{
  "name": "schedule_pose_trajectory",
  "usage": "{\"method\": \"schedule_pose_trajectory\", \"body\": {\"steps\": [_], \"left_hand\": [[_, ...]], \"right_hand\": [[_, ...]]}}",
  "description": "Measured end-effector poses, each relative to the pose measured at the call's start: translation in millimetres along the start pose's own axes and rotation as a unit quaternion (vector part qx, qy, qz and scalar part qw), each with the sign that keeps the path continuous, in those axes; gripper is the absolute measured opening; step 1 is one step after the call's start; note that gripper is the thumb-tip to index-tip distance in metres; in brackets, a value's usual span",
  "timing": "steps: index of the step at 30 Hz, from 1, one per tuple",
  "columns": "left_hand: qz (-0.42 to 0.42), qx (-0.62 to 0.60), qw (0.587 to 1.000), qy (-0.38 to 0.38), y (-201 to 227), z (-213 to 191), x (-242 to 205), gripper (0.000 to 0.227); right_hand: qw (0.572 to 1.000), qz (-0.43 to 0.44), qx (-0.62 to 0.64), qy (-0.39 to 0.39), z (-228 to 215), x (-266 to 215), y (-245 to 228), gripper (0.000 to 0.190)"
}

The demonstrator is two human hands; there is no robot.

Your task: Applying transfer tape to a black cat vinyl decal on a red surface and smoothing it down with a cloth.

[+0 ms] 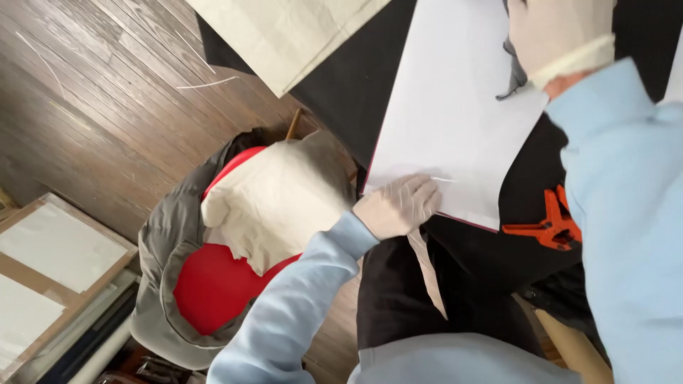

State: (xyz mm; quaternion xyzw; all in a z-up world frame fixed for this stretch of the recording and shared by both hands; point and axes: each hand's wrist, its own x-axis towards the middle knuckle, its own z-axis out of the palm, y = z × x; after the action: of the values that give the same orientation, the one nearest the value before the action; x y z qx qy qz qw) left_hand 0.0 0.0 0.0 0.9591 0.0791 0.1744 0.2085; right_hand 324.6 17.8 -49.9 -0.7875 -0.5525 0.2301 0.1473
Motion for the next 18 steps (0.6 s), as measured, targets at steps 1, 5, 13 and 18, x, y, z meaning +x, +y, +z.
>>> {"method": "schedule_pose_trajectory", "body": {"steps": [1,5,13,18], "left_hand": [[0.0,0.002,1.0,0.001,-1,-2,2,0.025],[-0.005,0.0,1.0,0.0,1,-3,-1,0.022],[0.013,0.013,1.0,-0.007,-1,-3,3,0.019],[0.019,0.018,1.0,-0.013,0,-9,5,0.022]], "right_hand": [[1.0,-0.002,0.0,0.001,-14,0,-32,0.019],[0.982,-0.187,-0.038,0.0,-38,-6,-107,0.034],[0.981,-0.161,-0.109,0.02,-21,-28,-44,0.01],[0.974,-0.195,-0.118,0.009,-54,-58,-91,0.048]]}}
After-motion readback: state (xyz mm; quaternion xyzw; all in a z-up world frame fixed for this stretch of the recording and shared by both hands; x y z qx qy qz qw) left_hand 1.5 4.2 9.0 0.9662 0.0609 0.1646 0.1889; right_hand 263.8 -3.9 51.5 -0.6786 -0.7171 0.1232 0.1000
